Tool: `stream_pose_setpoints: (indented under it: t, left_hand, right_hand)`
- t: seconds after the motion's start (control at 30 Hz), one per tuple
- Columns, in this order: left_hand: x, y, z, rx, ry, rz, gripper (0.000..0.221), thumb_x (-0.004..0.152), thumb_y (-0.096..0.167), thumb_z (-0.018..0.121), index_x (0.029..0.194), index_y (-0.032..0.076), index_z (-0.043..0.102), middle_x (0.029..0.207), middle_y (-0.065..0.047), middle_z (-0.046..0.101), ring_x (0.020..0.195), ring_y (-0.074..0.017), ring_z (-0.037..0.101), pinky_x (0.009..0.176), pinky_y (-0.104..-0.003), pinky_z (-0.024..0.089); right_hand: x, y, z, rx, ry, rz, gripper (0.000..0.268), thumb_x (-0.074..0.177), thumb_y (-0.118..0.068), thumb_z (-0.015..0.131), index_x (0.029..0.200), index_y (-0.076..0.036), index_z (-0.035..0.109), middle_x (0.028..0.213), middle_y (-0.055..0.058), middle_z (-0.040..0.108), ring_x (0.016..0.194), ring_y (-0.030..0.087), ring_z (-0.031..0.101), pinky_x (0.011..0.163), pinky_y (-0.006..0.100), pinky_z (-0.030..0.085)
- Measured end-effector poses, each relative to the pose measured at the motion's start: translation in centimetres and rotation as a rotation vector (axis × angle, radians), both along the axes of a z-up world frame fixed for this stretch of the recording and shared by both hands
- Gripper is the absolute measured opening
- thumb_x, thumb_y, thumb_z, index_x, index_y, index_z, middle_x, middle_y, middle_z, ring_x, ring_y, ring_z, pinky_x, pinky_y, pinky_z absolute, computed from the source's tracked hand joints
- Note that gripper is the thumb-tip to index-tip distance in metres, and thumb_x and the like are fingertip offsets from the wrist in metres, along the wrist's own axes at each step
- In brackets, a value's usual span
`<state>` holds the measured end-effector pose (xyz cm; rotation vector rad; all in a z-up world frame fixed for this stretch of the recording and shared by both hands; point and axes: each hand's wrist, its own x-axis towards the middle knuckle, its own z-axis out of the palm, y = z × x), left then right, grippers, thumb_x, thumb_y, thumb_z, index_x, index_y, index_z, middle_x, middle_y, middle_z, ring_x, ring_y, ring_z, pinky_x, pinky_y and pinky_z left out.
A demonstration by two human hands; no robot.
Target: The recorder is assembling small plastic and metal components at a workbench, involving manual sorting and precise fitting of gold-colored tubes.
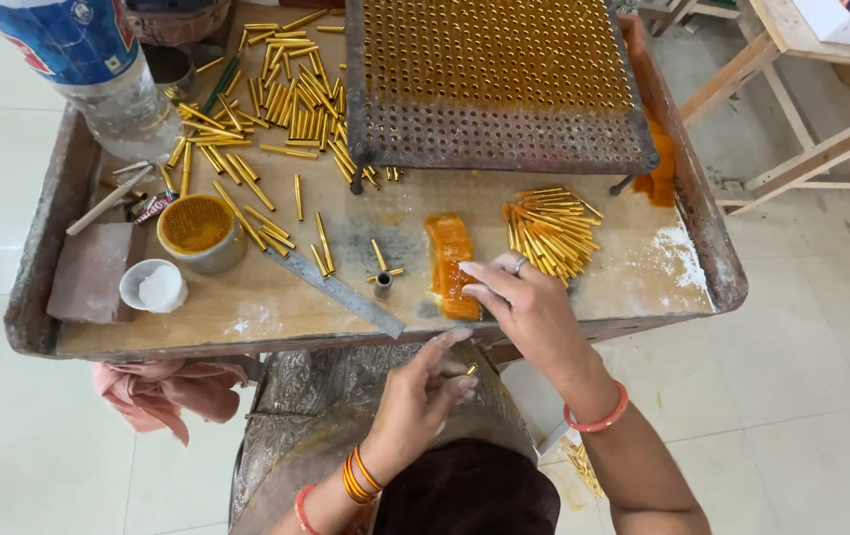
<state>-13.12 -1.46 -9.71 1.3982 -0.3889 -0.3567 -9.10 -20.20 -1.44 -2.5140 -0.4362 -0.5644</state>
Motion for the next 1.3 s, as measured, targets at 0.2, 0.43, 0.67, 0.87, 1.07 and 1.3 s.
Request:
stream_pose_setpoints:
  t: [0.2,0.43,0.67,0.87,1.07,1.3]
  left_hand:
    - [0.8,-0.6,0.8,-0.043,0.103,-0.053,0.055,0.094,-0.005,0.063,0.147,0.006,0.049,0.092,-0.005,0.077,0.083,-0.0083,0.075,0.076,-0.025,0.062]
    - [1.9,-0.5,1.1,-0.035,0.05,-0.029,0.059,0.093,-0.005,0.065,0.148,0.007,0.047,0.091,-0.005,0.076,0.082,-0.008,0.074,0.073,-0.024,0.06]
    - [1.6,-0.3,0.6,-0.039,0.077,-0.036,0.058,0.095,-0.002,0.066,0.148,0.007,0.048,0.093,-0.006,0.077,0.083,-0.0071,0.072,0.073,-0.023,0.059]
    - [0.9,-0.1,0.1,-0.043,0.078,-0.032,0.055,0.095,-0.004,0.065,0.146,0.006,0.049,0.096,-0.006,0.077,0.086,-0.0073,0.072,0.074,-0.023,0.06]
    - [-0.8,0.2,0.6,-0.116,0.21,-0.07,0.05,0.094,-0.008,0.059,0.141,0.005,0.05,0.101,-0.003,0.073,0.088,-0.0087,0.074,0.076,-0.025,0.062]
    - [-2.5,0.9,-0.6,-0.113,0.139,-0.154,0.022,0.096,-0.011,0.057,0.107,-0.002,0.074,0.101,-0.006,0.075,0.088,-0.0108,0.075,0.08,-0.025,0.063]
  right_hand:
    - [1.3,-0.2,0.6,-0.159,-0.015,0.058,0.019,0.089,-0.011,0.077,0.107,-0.005,0.075,0.089,0.009,0.067,0.073,0.028,0.067,0.064,0.038,0.053]
    - [2.4,-0.7,0.4,-0.314,-0.043,0.132,0.013,0.09,-0.01,0.074,0.101,-0.003,0.072,0.085,0.011,0.064,0.073,0.029,0.068,0.063,0.039,0.054]
    - [2.5,-0.7,0.2,-0.314,-0.062,0.151,0.015,0.091,-0.013,0.073,0.102,-0.004,0.071,0.085,0.011,0.064,0.072,0.028,0.067,0.062,0.039,0.054]
    - [2.5,-1.1,0.1,-0.323,-0.076,0.166,0.013,0.091,-0.012,0.074,0.1,-0.004,0.07,0.086,0.011,0.064,0.072,0.029,0.067,0.063,0.039,0.054]
    - [2.3,-1.1,0.1,-0.294,-0.1,0.18,0.014,0.091,-0.012,0.074,0.101,-0.004,0.07,0.088,0.011,0.066,0.074,0.029,0.068,0.064,0.039,0.055]
    - [2.2,-1.0,0.0,-0.278,-0.103,0.195,0.011,0.091,-0.011,0.074,0.099,-0.004,0.07,0.089,0.011,0.067,0.075,0.029,0.068,0.065,0.038,0.055]
